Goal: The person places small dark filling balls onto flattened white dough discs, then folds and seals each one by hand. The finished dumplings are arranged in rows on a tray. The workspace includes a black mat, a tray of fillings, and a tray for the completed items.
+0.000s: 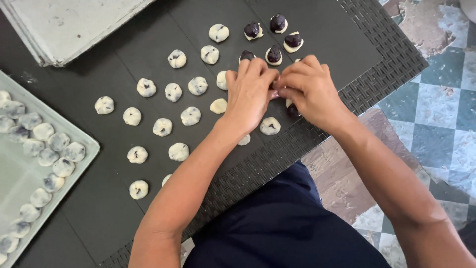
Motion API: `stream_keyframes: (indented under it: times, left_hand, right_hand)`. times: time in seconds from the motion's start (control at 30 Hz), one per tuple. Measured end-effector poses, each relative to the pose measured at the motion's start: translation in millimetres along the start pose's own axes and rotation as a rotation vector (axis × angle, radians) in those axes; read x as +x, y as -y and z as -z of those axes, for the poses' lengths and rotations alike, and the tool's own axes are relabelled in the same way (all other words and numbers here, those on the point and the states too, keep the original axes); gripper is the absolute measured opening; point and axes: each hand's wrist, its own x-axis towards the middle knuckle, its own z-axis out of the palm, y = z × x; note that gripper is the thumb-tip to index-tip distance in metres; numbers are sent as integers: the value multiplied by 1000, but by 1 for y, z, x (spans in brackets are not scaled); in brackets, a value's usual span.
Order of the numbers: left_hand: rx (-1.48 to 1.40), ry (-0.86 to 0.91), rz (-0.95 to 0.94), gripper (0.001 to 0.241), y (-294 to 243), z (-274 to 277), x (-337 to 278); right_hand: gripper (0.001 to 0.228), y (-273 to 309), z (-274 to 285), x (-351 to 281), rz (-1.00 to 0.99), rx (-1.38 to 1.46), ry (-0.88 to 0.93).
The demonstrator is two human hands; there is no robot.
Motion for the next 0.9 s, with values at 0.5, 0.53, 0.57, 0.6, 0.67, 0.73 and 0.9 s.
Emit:
stream_keyframes:
  times: [0.5, 0.53, 0.57, 0.6, 0.67, 0.73, 0.9]
  left_hand:
    - [-517, 81, 497, 9, -4, 11, 17]
    - [-519, 82, 497, 9, -5, 10, 17]
    - [-603, 120, 521, 11, -5, 9, 16]
    - [-685, 158, 545, 14, -5, 8, 16]
    - [-753, 131, 542, 23, -23, 27, 19]
    - [-818, 103, 542, 34, -31, 29, 19]
    - [-1283, -14, 627, 23, -6, -10, 20]
  right_hand:
    - [38, 29, 19, 9, 305, -84, -297]
    - [38, 25, 19, 10, 304, -85, -295]
    - [37, 21, 18, 10, 330, -88, -324]
    - [36, 17, 17, 12, 356, -88, -353]
    - [24, 11, 15, 10, 351, -58, -385]
    - [14, 9, 12, 11, 346, -23, -416]
    - [18, 26, 20, 11, 262, 93, -372]
